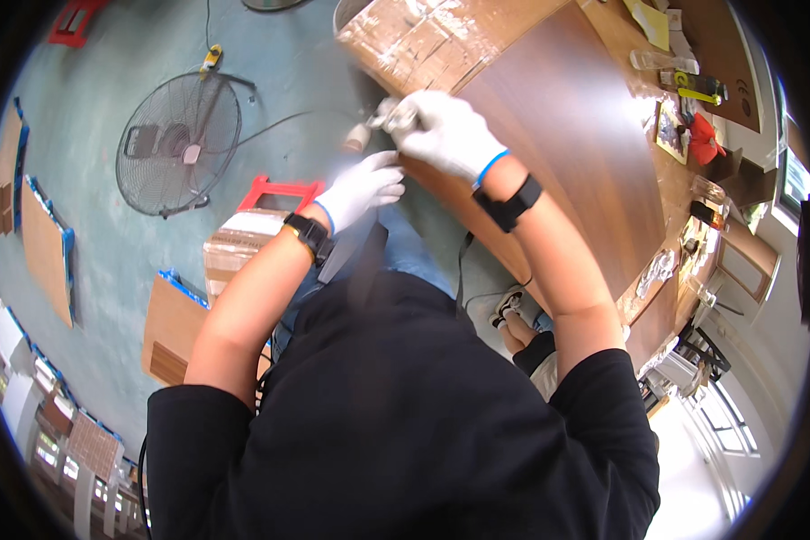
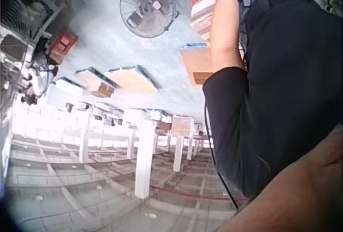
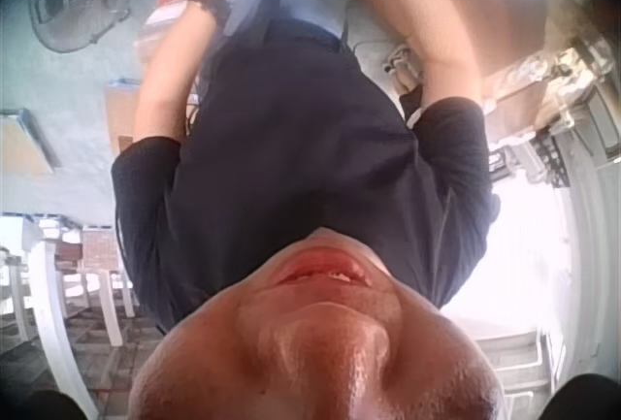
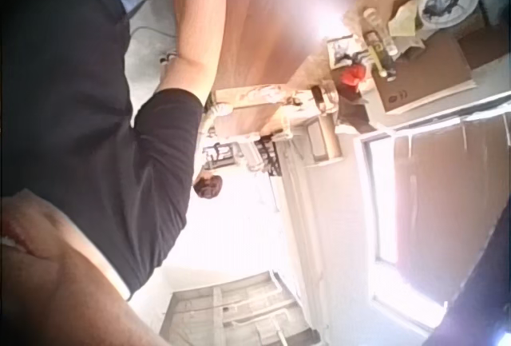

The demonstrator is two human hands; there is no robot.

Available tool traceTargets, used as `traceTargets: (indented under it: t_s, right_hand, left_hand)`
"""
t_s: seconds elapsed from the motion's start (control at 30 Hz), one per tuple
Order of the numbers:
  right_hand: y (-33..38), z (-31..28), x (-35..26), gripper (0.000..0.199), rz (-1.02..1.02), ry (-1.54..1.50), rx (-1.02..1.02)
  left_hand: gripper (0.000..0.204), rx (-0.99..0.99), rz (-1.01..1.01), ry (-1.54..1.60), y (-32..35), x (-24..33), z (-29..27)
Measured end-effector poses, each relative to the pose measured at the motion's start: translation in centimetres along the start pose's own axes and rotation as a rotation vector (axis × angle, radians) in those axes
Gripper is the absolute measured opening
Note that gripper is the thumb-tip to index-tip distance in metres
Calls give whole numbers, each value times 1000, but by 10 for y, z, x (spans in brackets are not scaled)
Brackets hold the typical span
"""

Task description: The person is applying a dark wood finish or stain to the surface and edges of furniture panels using a small applicator tool and cloths.

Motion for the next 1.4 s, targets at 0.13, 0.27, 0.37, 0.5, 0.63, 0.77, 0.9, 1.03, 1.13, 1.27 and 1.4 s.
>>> traceTargets:
  t_s: [0.13,0.27,0.37,0.5,0.63,0.77,0.9,1.03,1.13,1.27,1.4]
  right_hand:
    - [-6,-8,13,33,88,60,-32]
    - [-22,-73,55,28,153,79,133]
    - [-40,-126,92,26,197,107,292]
    - [-68,-187,152,27,256,214,417]
    - [-104,-247,209,32,237,220,528]
    - [-120,-304,248,33,225,271,689]
    - [-123,-342,278,39,323,368,791]
    - [-110,-367,307,51,471,160,816]
    - [-114,-362,302,59,449,144,693]
    - [-123,-347,282,60,444,290,564]
    - [-134,-344,262,57,405,391,459]
  left_hand:
    - [64,-33,0,59,2,12,5]
    - [68,-101,-50,94,-2,18,13]
    - [62,-60,-109,116,-4,17,9]
    - [56,-96,-147,133,-6,23,10]
    - [53,-115,-214,119,-8,27,9]
    - [48,-126,-277,66,-8,32,9]
    - [46,-131,-324,31,-7,37,10]
    - [45,-165,-372,15,-7,40,8]
    - [45,-177,-396,8,-7,39,7]
    - [44,-166,-401,-8,-8,40,6]
    - [42,-156,-387,-21,-8,42,7]
Point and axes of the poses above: each hand's wrist, its own y-axis away from the middle knuckle, its own z-axis out of the palm, x = y × z, the point moved 9 cm from there along -y, towards the middle knuckle, and after that the axes turned 1 degree about y, right-handed, at the moved point
